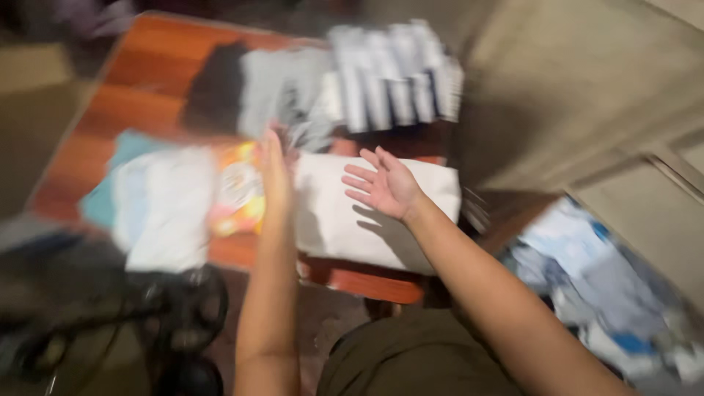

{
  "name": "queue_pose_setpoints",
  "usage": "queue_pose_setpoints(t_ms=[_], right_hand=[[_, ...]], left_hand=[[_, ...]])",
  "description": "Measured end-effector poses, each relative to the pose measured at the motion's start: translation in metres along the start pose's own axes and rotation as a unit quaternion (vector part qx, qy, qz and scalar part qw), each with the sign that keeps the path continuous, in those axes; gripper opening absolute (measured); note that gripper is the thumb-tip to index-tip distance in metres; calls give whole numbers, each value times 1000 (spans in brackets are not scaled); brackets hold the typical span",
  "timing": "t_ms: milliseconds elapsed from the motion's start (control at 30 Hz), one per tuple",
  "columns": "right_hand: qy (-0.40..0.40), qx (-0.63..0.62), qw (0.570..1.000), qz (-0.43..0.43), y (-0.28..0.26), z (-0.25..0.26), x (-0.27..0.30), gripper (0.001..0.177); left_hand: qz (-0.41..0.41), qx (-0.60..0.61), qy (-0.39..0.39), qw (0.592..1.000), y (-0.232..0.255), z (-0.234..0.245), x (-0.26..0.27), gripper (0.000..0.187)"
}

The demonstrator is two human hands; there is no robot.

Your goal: The person retrieves various garments from an open drawer, unfolds them, and folds them neatly on a nearby table. Items handled include a gray t-shirt, a white t-shirt, a striped shirt, and dark shorts. The folded clothes are stacked on the table.

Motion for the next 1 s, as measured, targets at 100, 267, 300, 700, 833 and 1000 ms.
queue_pose_setpoints(t_ms=[100, 267, 300, 700, 833, 1000], right_hand=[[35, -70, 993, 88, -45, 57, 44, 73], [100, -160, 956, 226, -86, 179, 158, 74], [133, -175, 946, 239, -88, 205, 182, 74], [326, -269, 870, 256, 9, 433, 361, 64], [332, -253, 884, 211, 23, 505, 370, 67], [430, -154, 884, 102, 34, 620, 358, 72]], left_hand=[[240, 134, -155, 949, -88, -126, 54, 83], [463, 194, -217, 837, -200, -245, 154, 93], [494, 185, -221, 820, -221, -259, 171, 94], [683, 73, -190, 701, -478, -301, 374, 102], [648, 112, -115, 745, -526, -293, 407, 100], [624, 121, -58, 770, -553, -285, 422, 100]])
Point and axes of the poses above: each hand's wrist, its own x-axis away from the middle knuckle, its own z-axis out of the back of the hand, y = z × x, the point moved 8 cm from there along -x, towards the middle knuckle, and after that the axes turned 9 degrees about x, right-handed, at the moved point
